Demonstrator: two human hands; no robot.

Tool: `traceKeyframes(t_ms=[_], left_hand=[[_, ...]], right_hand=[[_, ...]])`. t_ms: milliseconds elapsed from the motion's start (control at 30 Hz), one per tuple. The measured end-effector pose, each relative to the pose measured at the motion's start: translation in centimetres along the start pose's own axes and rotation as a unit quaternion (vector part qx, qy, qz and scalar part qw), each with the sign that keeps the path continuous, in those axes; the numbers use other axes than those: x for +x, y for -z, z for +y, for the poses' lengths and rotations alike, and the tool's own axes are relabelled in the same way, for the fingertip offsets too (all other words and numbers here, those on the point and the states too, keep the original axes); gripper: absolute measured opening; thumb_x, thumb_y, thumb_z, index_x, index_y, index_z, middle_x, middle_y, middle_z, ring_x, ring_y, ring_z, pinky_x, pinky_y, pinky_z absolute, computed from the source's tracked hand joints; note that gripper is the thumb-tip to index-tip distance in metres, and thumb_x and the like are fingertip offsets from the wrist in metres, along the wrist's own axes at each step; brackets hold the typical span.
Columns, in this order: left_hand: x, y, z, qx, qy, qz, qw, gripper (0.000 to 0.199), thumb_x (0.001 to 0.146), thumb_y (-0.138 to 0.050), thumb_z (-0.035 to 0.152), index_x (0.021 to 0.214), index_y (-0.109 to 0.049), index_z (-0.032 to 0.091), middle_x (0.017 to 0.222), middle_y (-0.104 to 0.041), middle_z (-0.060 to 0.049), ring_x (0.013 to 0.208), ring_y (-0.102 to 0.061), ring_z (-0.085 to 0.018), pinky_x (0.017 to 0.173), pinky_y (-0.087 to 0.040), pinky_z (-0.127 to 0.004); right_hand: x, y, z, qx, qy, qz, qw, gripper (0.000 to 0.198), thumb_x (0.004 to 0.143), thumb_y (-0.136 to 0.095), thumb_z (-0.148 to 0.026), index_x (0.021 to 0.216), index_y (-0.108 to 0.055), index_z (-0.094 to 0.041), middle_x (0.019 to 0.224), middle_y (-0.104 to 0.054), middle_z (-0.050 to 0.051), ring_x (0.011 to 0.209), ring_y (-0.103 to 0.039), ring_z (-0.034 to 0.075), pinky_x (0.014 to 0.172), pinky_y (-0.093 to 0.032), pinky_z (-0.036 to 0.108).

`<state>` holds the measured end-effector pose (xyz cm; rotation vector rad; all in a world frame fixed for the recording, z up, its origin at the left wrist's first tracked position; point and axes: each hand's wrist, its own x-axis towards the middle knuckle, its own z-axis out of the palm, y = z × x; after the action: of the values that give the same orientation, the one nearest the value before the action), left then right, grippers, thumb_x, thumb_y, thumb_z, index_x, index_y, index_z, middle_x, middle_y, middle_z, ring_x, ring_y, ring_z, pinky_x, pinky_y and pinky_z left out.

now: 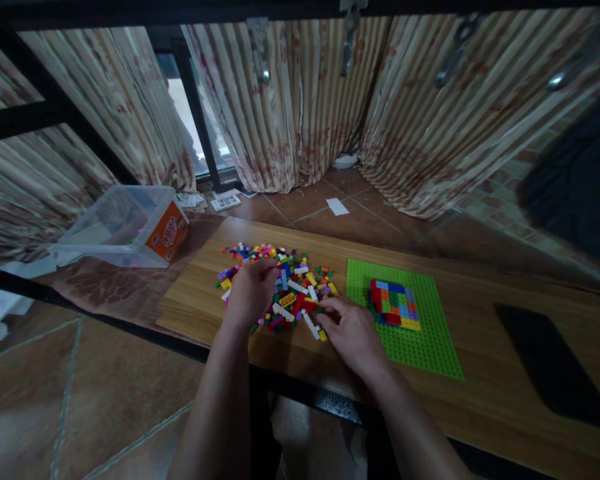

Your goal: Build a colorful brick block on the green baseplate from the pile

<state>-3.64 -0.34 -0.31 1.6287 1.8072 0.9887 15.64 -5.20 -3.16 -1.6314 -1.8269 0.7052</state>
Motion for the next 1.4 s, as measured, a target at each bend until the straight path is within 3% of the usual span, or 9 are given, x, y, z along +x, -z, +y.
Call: traceKeyframes(t_ms=[300, 433, 633, 867, 1033, 1300, 1400], left_hand=[[-0.1, -0.1, 0.3, -0.021, 0.004, -0.012, 1.0, 0.025, 0.081, -0.057, 0.026, 0.094, -0.075, 0.014, 0.081, -0.074, -0.005, 0.073, -0.064, -0.017, 0.069, -0.047, -0.027], [-0.1, 0.1, 0.3, -0.016, 0.01, -0.005, 1.0, 0.026, 0.081, -0.058, 0.027, 0.095, -0.074, 0.013, 0.08, -0.074, -0.004, 0.072, -0.064, -0.017, 0.069, -0.046, -0.026], [0.0, 0.1, -0.4, -0.044, 0.001, 0.003, 0.999, 0.026, 0.08, -0.056, 0.031, 0.089, -0.074, 0.014, 0.066, -0.067, 0.0, 0.06, -0.057, -0.014, 0.055, -0.04, -0.023], [0.1, 0.5, -0.2, -0.134, 0.028, 0.08, 0.987, 0.025, 0.076, -0.062, 0.031, 0.09, -0.074, 0.014, 0.077, -0.072, -0.003, 0.068, -0.062, -0.015, 0.062, -0.046, -0.023], [0.3, 0.9, 0.0, -0.257, 0.077, 0.146, 0.952, 0.029, 0.074, -0.063, 0.031, 0.092, -0.073, 0.012, 0.082, -0.073, -0.007, 0.067, -0.063, -0.014, 0.061, -0.048, -0.023], [0.1, 1.2, 0.5, -0.312, 0.103, 0.141, 0.934, 0.028, 0.072, -0.066, 0.03, 0.091, -0.073, 0.011, 0.078, -0.072, -0.006, 0.064, -0.06, -0.011, 0.059, -0.046, -0.021], [0.1, 1.2, 0.5, -0.317, 0.105, 0.144, 0.932, 0.027, 0.072, -0.066, 0.03, 0.089, -0.072, 0.011, 0.074, -0.07, -0.004, 0.062, -0.058, -0.01, 0.059, -0.045, -0.021]], right_hand=[[0.3, -1.1, -0.2, -0.031, 0.058, 0.023, 0.998, 0.021, 0.083, -0.061, -0.016, 0.1, -0.071, -0.022, 0.103, -0.067, 0.006, 0.092, -0.065, 0.021, 0.083, -0.05, 0.034], [0.6, -1.6, -0.4, -0.031, 0.064, 0.017, 0.997, 0.021, 0.082, -0.062, -0.017, 0.1, -0.071, -0.024, 0.101, -0.065, 0.004, 0.091, -0.064, 0.021, 0.082, -0.05, 0.035], [0.5, -1.2, -0.4, 0.024, 0.084, 0.059, 0.994, 0.017, 0.086, -0.057, -0.015, 0.092, -0.071, -0.022, 0.094, -0.066, 0.004, 0.086, -0.064, 0.018, 0.08, -0.049, 0.031], [-0.5, -1.7, -1.5, 0.035, 0.13, 0.022, 0.991, 0.014, 0.088, -0.058, -0.019, 0.087, -0.071, -0.023, 0.088, -0.067, 0.002, 0.086, -0.062, 0.019, 0.081, -0.046, 0.032], [-0.8, -2.6, -2.2, -0.003, 0.187, -0.005, 0.982, 0.015, 0.086, -0.06, -0.019, 0.092, -0.072, -0.025, 0.095, -0.065, 0.004, 0.094, -0.057, 0.022, 0.084, -0.045, 0.035], [-0.5, -2.3, -1.5, -0.065, 0.135, 0.004, 0.989, 0.016, 0.08, -0.066, -0.02, 0.094, -0.072, -0.025, 0.104, -0.061, 0.007, 0.102, -0.051, 0.027, 0.093, -0.042, 0.046], [-0.5, -2.2, -1.3, -0.064, 0.129, 0.002, 0.99, 0.009, 0.08, -0.065, -0.019, 0.086, -0.07, -0.023, 0.104, -0.06, 0.007, 0.101, -0.05, 0.027, 0.092, -0.043, 0.045]])
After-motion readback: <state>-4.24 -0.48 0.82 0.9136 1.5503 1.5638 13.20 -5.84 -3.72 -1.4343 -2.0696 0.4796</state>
